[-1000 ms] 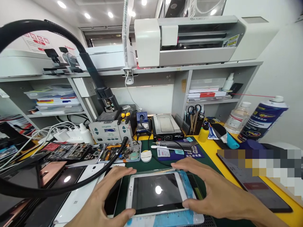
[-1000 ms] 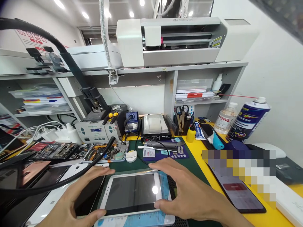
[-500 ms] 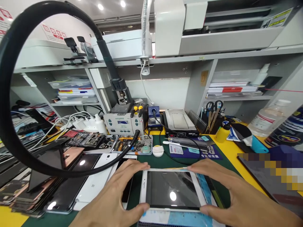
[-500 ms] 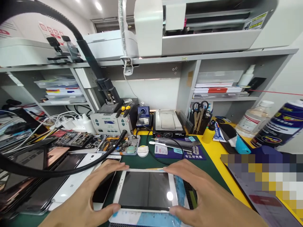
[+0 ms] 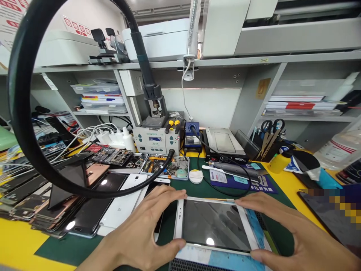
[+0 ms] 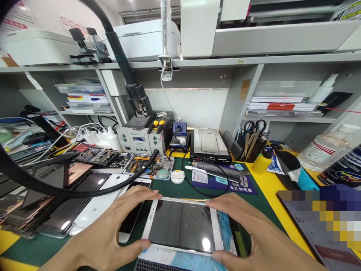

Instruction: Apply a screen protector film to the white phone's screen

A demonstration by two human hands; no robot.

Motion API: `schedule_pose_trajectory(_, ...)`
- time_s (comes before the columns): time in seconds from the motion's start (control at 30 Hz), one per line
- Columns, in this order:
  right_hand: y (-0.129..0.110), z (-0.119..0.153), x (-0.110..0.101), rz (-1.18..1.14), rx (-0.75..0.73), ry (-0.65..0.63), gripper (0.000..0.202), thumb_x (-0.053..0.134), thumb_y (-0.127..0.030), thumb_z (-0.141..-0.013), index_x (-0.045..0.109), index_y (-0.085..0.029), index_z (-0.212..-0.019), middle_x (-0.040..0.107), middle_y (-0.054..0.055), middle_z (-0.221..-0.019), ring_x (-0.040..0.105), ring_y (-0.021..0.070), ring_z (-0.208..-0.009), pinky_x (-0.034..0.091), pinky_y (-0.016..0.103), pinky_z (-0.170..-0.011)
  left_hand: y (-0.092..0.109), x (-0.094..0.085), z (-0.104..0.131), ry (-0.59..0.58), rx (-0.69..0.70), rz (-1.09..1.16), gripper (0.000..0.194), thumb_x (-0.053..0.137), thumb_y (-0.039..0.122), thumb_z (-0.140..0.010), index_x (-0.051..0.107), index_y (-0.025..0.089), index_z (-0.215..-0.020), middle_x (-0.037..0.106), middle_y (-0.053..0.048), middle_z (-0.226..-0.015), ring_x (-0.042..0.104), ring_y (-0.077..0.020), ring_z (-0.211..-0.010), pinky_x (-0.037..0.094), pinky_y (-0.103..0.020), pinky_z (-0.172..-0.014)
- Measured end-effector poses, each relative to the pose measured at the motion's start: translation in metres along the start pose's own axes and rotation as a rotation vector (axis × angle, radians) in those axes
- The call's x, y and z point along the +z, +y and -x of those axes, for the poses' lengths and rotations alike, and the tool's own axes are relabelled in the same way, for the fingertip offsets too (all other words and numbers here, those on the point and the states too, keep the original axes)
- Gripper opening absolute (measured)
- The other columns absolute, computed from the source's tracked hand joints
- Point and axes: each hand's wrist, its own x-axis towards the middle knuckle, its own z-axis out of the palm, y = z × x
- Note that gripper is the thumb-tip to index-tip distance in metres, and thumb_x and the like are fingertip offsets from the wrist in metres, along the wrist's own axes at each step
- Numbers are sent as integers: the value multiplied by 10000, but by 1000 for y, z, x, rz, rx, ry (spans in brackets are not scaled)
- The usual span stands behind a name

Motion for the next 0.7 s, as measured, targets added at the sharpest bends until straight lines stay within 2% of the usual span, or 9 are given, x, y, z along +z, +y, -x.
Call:
schedule_pose_trajectory(0.3, 3, 4, 3, 12, -8, 45, 685, 825, -494, -773, 612, -362, -1411, 621, 51, -1448, 608, 379, -1294, 522, 451, -1101, -1, 0, 4, 6, -35, -3, 862, 781, 346, -751, 397, 336, -1523, 556, -92, -1481, 479, -378, -1402, 488, -519, -1107)
schedule_pose_trajectory(0.7, 7, 6, 7, 12, 4, 11, 685, 805, -514, -797, 587, -370, -1430, 579, 56, -1490, 561, 389, -1343, 478, 502, -1134, 0, -2, 1, -20, -37, -41, 858, 754, 390, -781, 341, 352, -1532, 547, -89, -1491, 476, -370, -1408, 484, -557, -1107)
